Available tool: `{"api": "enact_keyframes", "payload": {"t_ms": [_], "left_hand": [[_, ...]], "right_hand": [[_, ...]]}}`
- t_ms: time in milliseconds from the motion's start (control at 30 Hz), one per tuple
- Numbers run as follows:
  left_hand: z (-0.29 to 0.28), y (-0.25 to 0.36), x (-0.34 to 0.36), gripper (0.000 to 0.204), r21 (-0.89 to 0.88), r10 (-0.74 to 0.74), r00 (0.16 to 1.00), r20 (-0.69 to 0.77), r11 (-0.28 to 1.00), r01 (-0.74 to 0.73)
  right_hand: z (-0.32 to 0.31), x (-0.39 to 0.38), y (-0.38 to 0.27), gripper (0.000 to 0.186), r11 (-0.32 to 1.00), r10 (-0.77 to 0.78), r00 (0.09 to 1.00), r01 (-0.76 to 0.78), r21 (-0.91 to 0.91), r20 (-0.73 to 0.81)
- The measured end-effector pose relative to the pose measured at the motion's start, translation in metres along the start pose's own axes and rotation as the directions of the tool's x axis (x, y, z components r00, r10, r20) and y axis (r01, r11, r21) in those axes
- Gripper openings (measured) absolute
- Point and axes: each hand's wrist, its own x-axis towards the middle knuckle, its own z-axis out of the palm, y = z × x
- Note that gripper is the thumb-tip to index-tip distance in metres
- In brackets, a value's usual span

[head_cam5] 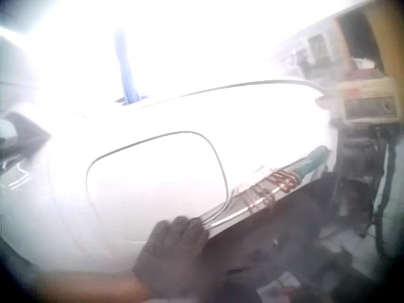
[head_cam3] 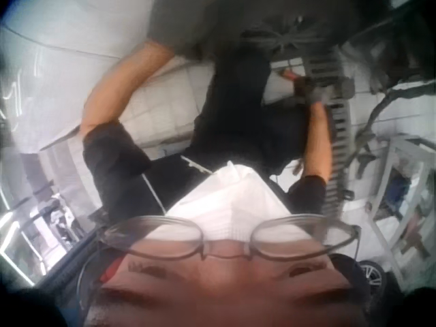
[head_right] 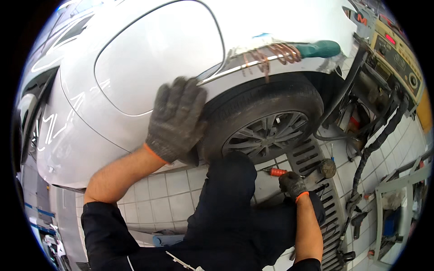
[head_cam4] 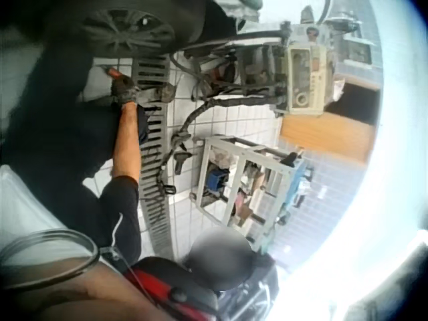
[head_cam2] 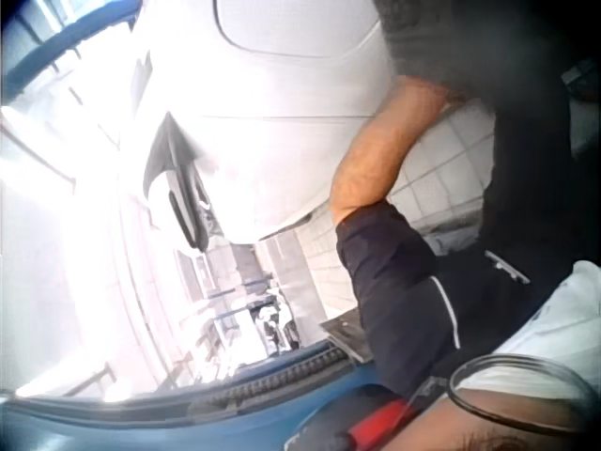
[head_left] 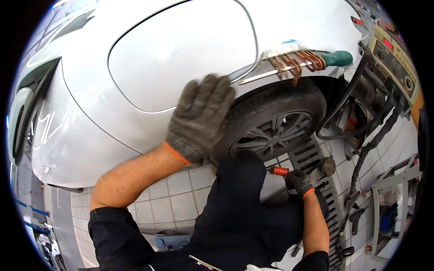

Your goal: The person uses a heat gun and a metal pulling tool to pull out a dent on the car's rear bumper. They then use a hammer to tap the area and a grinder to smooth the surface, removing paint and filler material.

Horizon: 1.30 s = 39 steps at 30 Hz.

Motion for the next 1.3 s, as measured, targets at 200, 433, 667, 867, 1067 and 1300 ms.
{"api": "enact_keyframes", "payload": {"t_ms": [200,433,667,867,1067,1300], "left_hand": [[-0.001,0.009,0.039,0.066,-0.101,0.151,0.983,0.107,0.985,-0.14],[-0.021,0.023,0.013,0.048,-0.778,0.117,0.973,0.201,0.622,0.086],[0.022,0.088,0.122,0.031,-0.758,-0.19,0.946,-0.261,0.648,-0.079],[0.05,0.119,0.148,0.036,-0.053,-0.281,0.956,0.082,-0.959,-0.278],[0.039,0.125,0.117,0.052,-0.266,-0.254,0.91,0.326,-0.949,-0.17],[0.042,0.106,0.071,0.057,-0.11,-0.176,0.827,0.534,-0.984,-0.138]], "right_hand": [[-0.002,-0.02,-0.195,0.021,0.691,-0.66,0.573,0.717,-0.094,-0.486],[0.019,-0.093,-0.388,0.056,-0.161,-0.973,-0.192,0.19,-0.968,0.125],[-0.004,-0.076,-0.404,0.039,-0.141,-0.99,-0.018,0.218,-0.966,0.14],[-0.154,-0.092,-0.365,0.032,0.151,-0.988,0.02,-0.079,-0.985,-0.153],[-0.253,-0.071,-0.017,0.035,0.563,-0.532,0.491,-0.404,-0.721,-0.69],[-0.109,-0.126,0.315,0.039,0.592,0.34,0.742,-0.646,-0.481,-0.578]]}}
